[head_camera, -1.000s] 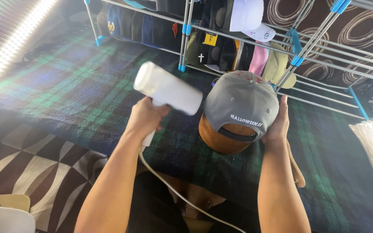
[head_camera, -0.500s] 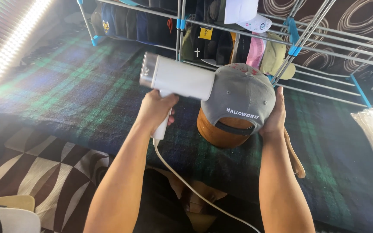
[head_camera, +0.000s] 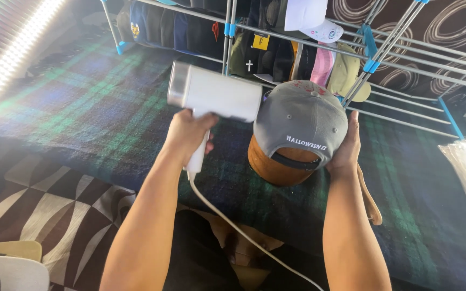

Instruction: Brushing and steaming baseball caps on a wooden form to finish or reshape them.

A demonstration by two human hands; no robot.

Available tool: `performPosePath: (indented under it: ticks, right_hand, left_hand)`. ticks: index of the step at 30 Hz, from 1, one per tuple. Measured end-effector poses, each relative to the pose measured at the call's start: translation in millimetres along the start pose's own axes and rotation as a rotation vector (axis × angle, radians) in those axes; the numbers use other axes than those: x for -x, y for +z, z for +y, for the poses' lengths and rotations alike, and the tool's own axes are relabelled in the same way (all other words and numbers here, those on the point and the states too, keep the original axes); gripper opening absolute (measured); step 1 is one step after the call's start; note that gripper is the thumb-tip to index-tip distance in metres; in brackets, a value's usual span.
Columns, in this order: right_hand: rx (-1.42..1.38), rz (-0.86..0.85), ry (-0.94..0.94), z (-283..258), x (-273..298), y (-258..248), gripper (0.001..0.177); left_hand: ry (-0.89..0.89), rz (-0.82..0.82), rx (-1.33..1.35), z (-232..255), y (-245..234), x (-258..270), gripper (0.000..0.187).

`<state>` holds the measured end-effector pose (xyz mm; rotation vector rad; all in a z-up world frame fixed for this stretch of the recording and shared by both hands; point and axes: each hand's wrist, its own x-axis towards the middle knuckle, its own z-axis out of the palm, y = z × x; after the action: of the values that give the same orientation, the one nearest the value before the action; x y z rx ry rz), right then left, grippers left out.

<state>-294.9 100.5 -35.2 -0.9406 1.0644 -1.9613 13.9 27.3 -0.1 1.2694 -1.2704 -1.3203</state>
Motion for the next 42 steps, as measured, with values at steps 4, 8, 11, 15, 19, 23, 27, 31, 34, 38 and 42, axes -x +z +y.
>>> performPosePath:
  ticks: [4,8,11,15,19,23,27,31,34,38,42]
  right_hand:
    - [-0.015,-0.026,0.026,-1.5,-0.4,2.0,0.067]
    - [-0.025,-0.021,0.008,-1.3,0.9,2.3,0.065]
    - [-0.036,-0.027,-0.002,-6.7,3.3,12.2,0.063]
    - [-0.104,-0.022,-0.002,-7.2,4.7,15.1,0.063]
    - [-0.077,-0.031,0.006,-2.7,-2.4,7.0,0.066]
    - [-0.144,-0.001,0.049,-11.2,6.4,20.6,0.061]
    - [-0.224,0.035,0.054,10.9,-16.5,-13.0,0.056]
    - [-0.224,0.070,0.018,9.9,-19.4,-14.2,0.053]
    - [-0.182,0.063,0.069,6.4,-15.9,-14.5,0.055]
    - [-0.100,0.150,0.084,-17.7,4.3,16.4,0.060]
    - [0.023,0.309,0.128,-13.3,-2.1,15.0,0.069]
  left_hand:
    - [0.076,-0.055,-0.001,18.0,13.7,-13.5,0.039]
    - [0.046,-0.099,0.063,-0.3,20.9,-24.1,0.038]
    - [-0.018,-0.094,0.160,-19.5,25.7,-18.4,0.038]
    - [-0.051,-0.083,0.247,-31.4,28.3,-13.2,0.034]
    - [-0.001,-0.107,0.140,-20.9,14.6,-24.4,0.032]
    - [-0.019,-0.098,0.026,-32.4,9.0,-16.4,0.032]
    - [-0.094,-0.071,-0.091,-57.9,-2.4,0.5,0.035]
    - [0.036,-0.014,-0.301,-7.1,-17.5,14.4,0.033]
    - [0.235,-0.046,-0.395,57.3,-9.8,38.3,0.039]
    - [0.514,-0.155,-0.903,141.2,20.5,65.5,0.042]
    - [0.387,-0.239,-1.146,187.4,56.0,82.1,0.041]
